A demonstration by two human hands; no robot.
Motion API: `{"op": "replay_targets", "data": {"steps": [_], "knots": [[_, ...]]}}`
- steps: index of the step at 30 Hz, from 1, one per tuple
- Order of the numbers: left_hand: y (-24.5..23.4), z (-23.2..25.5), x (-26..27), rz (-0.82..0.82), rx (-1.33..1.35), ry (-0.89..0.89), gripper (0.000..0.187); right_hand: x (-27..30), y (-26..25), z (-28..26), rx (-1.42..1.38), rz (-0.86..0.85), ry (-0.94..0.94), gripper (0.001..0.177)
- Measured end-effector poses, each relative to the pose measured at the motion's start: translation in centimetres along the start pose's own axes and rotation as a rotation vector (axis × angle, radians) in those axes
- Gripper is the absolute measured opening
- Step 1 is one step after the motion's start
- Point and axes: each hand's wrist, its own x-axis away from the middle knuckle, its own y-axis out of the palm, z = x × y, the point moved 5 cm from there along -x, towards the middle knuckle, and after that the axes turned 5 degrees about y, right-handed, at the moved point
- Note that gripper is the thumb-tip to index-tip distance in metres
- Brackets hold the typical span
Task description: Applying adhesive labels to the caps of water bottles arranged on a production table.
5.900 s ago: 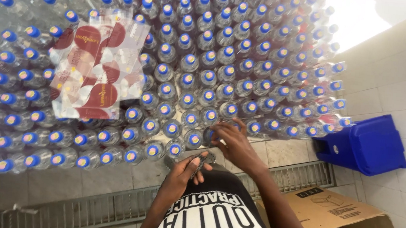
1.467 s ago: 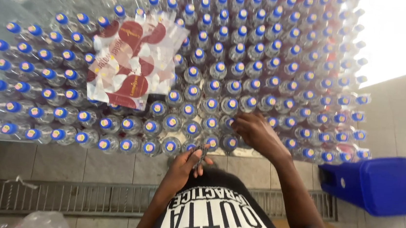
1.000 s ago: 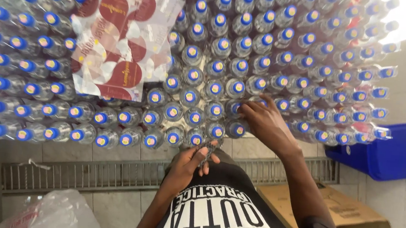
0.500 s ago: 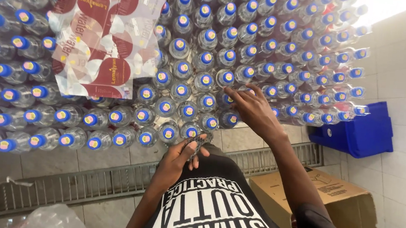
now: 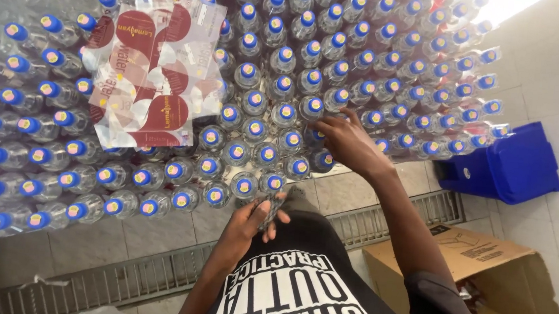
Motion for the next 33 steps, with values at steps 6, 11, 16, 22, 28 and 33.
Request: {"op": "replay_targets", "data": {"steps": [6,11,16,22,28,33], "knots": [[1.7,0.1,-1.1,-0.048,0.371,0.071,0.059,5.2,-7.4,-2.6,-0.328,0.428,0.138,0.042],[2.1,-1.4,-3.7,-0.083,0.255,0.099,0.059,5.4,-5.9,-7.6,-0.712,0.283,0.045,0.049],[4.8,1.0,-4.4,-0.085,0.246,0.084,0.058,5.2,-4.4,-7.1,-0.745,0.258,-0.010,0.053],[6.7,1.4,-6.8,-0.100,0.180,0.087,0.062,4.7,-5.5,-4.4,-0.843,0.207,0.008,0.043],[7.2,0.1,-9.0,-0.021,0.130,0.145,0.044,4.2,-5.2,-1.0,-0.972,0.109,0.132,0.047],[6.6,-0.6,-9.4,0.069,0.048,0.205,0.043,3.0,-5.7,0.5,-0.996,0.076,0.160,0.034]]}}
